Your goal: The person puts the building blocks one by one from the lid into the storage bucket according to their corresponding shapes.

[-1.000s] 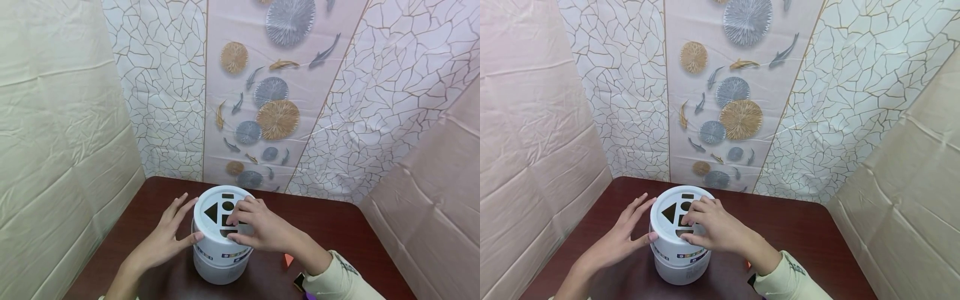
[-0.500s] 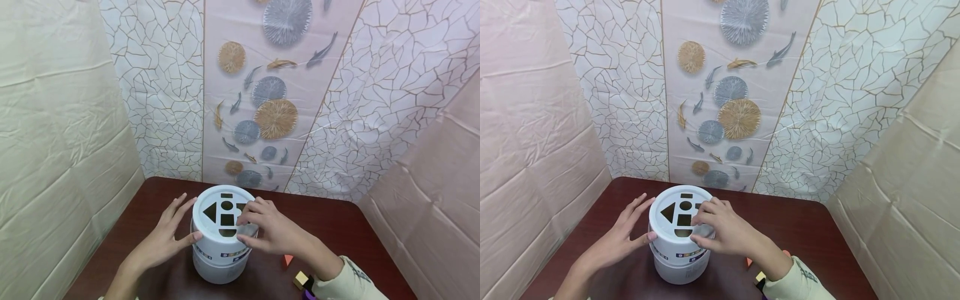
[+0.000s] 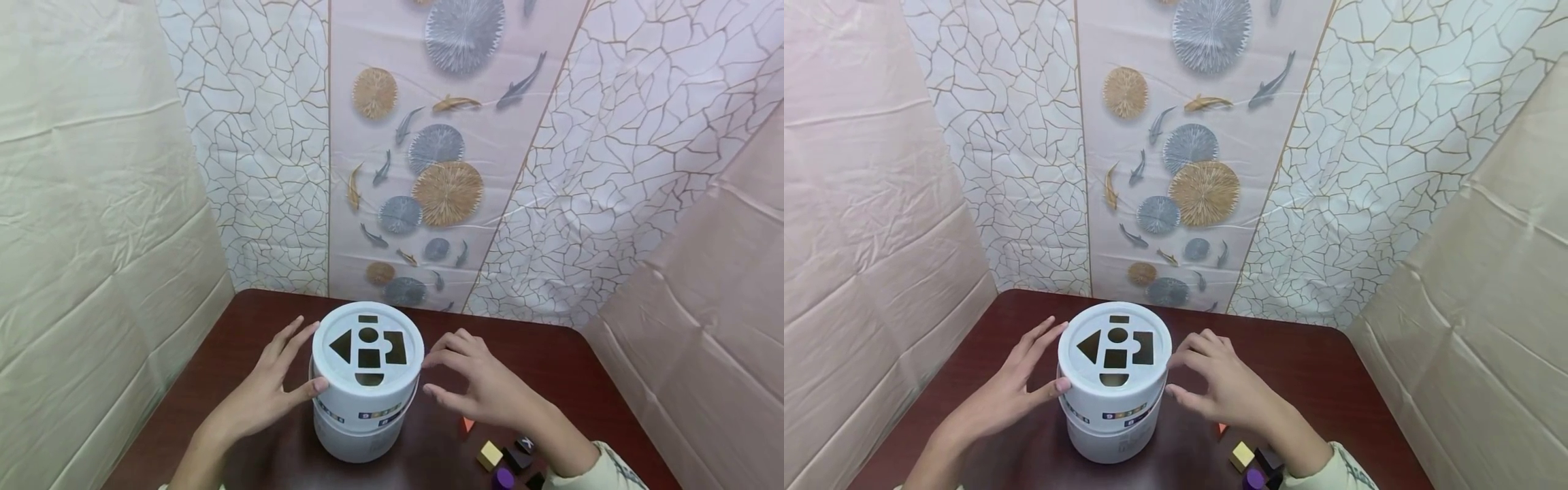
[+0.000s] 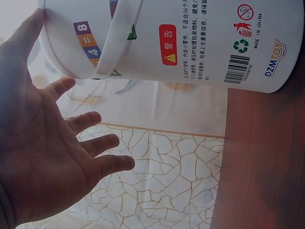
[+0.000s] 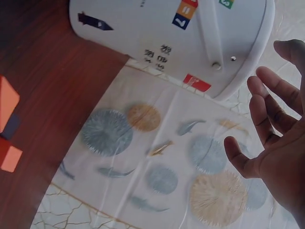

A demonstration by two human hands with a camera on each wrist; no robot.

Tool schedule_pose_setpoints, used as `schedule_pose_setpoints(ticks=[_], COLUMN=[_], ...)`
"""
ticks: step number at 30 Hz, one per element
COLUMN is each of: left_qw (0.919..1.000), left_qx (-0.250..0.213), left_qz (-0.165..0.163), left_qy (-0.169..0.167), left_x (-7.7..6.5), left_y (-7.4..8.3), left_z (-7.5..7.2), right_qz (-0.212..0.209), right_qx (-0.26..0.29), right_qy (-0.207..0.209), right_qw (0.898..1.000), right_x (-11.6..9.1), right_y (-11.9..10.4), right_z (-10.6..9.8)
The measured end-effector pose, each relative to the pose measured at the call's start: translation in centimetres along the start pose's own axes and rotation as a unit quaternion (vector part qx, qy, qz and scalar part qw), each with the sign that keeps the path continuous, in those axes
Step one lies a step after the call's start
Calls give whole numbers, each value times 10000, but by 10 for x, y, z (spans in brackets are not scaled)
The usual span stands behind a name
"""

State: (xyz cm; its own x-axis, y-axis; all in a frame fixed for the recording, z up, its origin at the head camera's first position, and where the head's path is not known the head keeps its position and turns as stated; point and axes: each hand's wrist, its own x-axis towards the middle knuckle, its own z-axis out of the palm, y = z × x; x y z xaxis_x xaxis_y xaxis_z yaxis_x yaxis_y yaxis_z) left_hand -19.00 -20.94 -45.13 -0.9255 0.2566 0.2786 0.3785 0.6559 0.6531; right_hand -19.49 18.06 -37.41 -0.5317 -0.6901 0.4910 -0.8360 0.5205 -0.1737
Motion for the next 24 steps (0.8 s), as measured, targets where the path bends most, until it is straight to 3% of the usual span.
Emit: schedule_pose_setpoints(ticks=[16, 24], left_qw=[9999, 9999], left_qx=[12, 70], left_qz=[-74, 38], left_qy=[-148, -124], left_x=[-2, 2], left_y=[2, 6], left_z=[0, -3], right_qz=[717, 909], right_qx=[-230, -418], right_qy=[-83, 98], right_qw=[9971, 9949], right_x=[-43, -69], right_y=[17, 33], right_z=[0, -1])
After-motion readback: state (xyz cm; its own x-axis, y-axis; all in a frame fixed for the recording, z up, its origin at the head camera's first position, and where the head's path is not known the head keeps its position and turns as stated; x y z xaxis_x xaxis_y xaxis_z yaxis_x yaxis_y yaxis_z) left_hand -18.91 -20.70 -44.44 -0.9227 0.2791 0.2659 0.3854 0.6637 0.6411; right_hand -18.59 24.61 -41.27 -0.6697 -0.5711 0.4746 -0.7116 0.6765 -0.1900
